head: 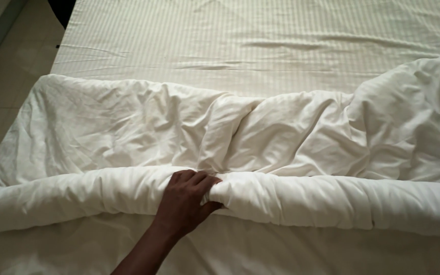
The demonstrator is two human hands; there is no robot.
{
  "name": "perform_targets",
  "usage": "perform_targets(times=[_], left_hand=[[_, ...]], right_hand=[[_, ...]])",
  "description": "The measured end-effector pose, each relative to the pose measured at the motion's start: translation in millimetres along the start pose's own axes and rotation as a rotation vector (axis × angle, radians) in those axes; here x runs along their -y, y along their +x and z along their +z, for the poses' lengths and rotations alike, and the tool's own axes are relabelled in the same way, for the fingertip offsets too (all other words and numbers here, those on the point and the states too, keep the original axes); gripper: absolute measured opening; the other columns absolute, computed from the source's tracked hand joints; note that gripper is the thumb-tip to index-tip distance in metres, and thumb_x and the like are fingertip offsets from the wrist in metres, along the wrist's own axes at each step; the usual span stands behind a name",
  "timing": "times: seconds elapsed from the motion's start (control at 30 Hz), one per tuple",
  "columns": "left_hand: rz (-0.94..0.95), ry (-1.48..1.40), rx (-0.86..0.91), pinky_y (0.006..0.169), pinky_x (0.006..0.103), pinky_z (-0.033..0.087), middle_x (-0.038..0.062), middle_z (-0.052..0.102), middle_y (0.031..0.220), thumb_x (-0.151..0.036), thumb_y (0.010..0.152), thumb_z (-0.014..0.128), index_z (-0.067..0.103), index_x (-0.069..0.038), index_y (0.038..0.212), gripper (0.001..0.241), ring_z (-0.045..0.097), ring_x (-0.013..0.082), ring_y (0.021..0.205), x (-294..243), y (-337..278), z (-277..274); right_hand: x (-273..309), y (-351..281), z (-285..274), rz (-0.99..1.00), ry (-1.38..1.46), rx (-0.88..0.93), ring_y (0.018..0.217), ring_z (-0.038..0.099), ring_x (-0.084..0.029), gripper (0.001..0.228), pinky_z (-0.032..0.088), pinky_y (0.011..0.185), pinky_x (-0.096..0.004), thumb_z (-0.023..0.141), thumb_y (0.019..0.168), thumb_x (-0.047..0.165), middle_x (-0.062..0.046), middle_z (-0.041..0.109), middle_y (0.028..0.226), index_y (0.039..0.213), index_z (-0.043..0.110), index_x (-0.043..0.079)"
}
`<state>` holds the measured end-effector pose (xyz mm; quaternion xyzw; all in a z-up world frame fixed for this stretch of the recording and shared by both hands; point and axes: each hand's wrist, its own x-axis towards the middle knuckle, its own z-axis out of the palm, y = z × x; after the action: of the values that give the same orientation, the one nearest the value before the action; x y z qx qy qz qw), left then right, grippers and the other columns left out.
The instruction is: The person rolls a white duvet or comforter tightly into a cylindrical shape on a bed. They use both hands to smooth the fabric and maintain the roll's shape as they work from one end to the other.
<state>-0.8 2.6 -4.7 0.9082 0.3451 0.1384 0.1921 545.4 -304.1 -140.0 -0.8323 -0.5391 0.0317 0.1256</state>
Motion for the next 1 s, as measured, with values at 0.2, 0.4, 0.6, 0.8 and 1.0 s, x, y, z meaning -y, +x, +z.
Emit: perform_targets(times=[0.2,0.4,0.6,0.8,1.0], left_hand=[[-0.007,0.004,0.009,0.096,0.0454,0.044,0.004,0.072,0.112,-0.04,0.073,0.084,0.072,-0.014,0.112,0.048,0.064,0.0297,0.105,0.3,-2.0,1.9],[0.012,0.018,0.008,0.095,0.0445,0.045,0.003,0.072,0.111,-0.041,0.073,0.084,0.071,-0.015,0.112,0.048,0.064,0.0294,0.105,5.3,1.9,1.4],[0.032,0.08,0.073,0.092,0.0453,0.044,0.004,0.07,0.11,-0.054,0.069,0.083,0.069,-0.014,0.114,0.061,0.062,0.0295,0.103,13.9,11.6,2.8],[0.053,0.041,0.075,0.093,0.0462,0.044,0.01,0.066,0.117,-0.064,0.067,0.08,0.062,-0.008,0.121,0.08,0.061,0.0322,0.104,15.4,13.5,3.7],[0.106,0.265,-0.143,0.115,0.0513,0.032,0.013,0.055,0.141,-0.05,0.088,0.066,0.05,-0.008,0.143,0.071,0.049,0.0313,0.134,15.1,-24.9,-7.8]], right_hand=[[143.8,-56.7,-6.7,-0.179,0.021,-0.022,0.12,0.058,-0.034,0.066,0.041,0.106,-0.046,0.069,0.087,0.049,-0.021,0.062,0.131,0.131,0.06,0.001],[280.3,-43.6,-1.8,-0.366,0.058,-0.09,0.127,0.054,-0.032,0.069,0.036,0.109,-0.045,0.064,0.087,0.05,-0.02,0.058,0.138,0.136,0.056,0.002],[351.0,26.8,-19.3,-0.538,0.076,-0.14,0.135,0.049,-0.031,0.073,0.032,0.113,-0.045,0.06,0.088,0.051,-0.019,0.054,0.145,0.141,0.052,0.003],[349.1,40.2,-24.6,-0.592,0.075,-0.099,0.14,0.045,-0.03,0.075,0.028,0.116,-0.044,0.058,0.089,0.051,-0.018,0.05,0.15,0.145,0.047,0.003],[357.4,59.6,-27.5,-0.574,0.078,-0.073,0.142,0.041,-0.03,0.076,0.027,0.117,-0.045,0.058,0.089,0.048,-0.017,0.046,0.152,0.147,0.043,0.003]])
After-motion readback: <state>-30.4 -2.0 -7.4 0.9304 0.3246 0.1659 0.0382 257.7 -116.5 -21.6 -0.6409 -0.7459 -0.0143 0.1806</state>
